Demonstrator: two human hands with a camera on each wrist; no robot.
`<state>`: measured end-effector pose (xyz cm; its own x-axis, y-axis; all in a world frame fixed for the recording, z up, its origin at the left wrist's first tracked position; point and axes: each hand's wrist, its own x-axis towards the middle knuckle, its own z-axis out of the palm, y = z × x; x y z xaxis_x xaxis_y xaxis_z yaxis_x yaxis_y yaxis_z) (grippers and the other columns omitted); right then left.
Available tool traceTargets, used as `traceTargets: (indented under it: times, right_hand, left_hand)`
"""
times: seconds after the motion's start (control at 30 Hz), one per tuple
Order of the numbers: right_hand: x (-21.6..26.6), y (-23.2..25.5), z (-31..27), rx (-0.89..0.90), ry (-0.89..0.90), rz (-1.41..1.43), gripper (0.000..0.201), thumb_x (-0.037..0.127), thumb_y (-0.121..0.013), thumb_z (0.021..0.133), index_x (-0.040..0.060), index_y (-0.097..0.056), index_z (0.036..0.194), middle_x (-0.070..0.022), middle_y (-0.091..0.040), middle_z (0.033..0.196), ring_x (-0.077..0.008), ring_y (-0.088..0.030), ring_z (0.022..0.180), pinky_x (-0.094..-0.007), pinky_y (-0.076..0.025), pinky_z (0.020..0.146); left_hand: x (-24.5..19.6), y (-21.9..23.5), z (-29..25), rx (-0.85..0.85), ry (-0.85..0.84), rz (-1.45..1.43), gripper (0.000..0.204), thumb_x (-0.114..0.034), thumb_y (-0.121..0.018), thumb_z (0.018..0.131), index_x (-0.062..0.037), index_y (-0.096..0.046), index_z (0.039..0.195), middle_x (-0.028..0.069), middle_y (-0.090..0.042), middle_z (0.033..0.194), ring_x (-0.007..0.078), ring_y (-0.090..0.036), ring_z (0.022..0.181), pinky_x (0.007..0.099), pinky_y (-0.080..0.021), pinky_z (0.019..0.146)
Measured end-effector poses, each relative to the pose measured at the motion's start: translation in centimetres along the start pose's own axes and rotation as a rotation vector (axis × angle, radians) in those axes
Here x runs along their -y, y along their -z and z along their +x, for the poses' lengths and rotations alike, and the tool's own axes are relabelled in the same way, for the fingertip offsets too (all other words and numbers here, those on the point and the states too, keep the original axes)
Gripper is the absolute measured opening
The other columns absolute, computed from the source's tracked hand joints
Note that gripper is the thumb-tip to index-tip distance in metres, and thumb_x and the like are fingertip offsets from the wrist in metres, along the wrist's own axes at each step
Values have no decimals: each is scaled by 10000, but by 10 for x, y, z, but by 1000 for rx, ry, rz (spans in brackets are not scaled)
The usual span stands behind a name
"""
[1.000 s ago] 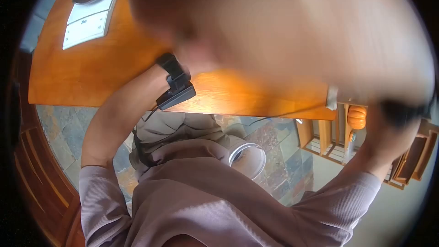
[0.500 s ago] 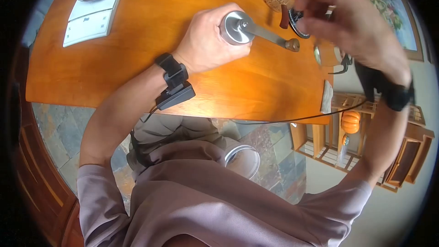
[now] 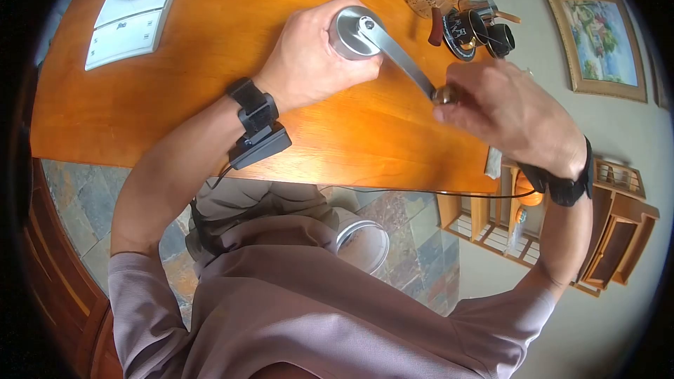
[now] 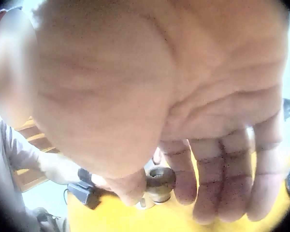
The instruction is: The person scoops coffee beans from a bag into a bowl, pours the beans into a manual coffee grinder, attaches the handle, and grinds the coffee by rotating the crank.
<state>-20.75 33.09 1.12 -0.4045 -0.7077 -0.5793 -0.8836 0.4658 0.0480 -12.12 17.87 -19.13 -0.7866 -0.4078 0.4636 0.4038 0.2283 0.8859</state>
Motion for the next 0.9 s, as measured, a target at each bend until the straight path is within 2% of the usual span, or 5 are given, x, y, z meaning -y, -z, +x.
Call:
traceTargets:
  times: [0.33,0.43,0.63,0.77,0.9]
  right_hand:
    - [92,51,56,192,255,-111,369,360,-633,1002,-7,-667,1013,-111,-688,834,-302,-685,705,-432,-550,632]
    - [-13,80,105,-427,910,-772,305,210,-574,1047,-32,-651,1217,-109,-706,862,-204,-639,690,-345,-554,616]
    - [-13,6,5,45,-34,-152,374,367,-595,1019,7,-691,1051,-157,-674,876,-315,-667,772,-437,-528,742]
    - [54,-14,-8,-70,493,-26,328,329,-654,955,18,-621,855,-140,-595,657,-330,-610,607,-451,-513,597]
    - [8,49,36,-86,-70,-82,373,357,-680,933,7,-683,1062,-129,-710,863,-251,-717,791,-386,-567,701]
  left_hand:
    - [1,-9,-4,83,-157,67,243,-151,-788,737,-54,-636,900,143,-702,831,322,-701,784,393,-561,727]
    - [0,-2,-5,42,-133,55,249,-149,-791,734,-51,-641,907,139,-701,827,310,-698,774,388,-562,725]
    - [2,-2,4,-76,-48,48,277,-170,-801,745,-42,-654,941,108,-703,807,249,-690,720,332,-551,705]
    - [-4,-7,1,-6,-217,152,233,-154,-755,769,-50,-636,939,152,-683,816,368,-682,770,441,-547,705]
    - [-5,-1,-9,158,-284,129,243,-81,-788,746,-51,-647,942,120,-667,844,307,-660,768,381,-530,692]
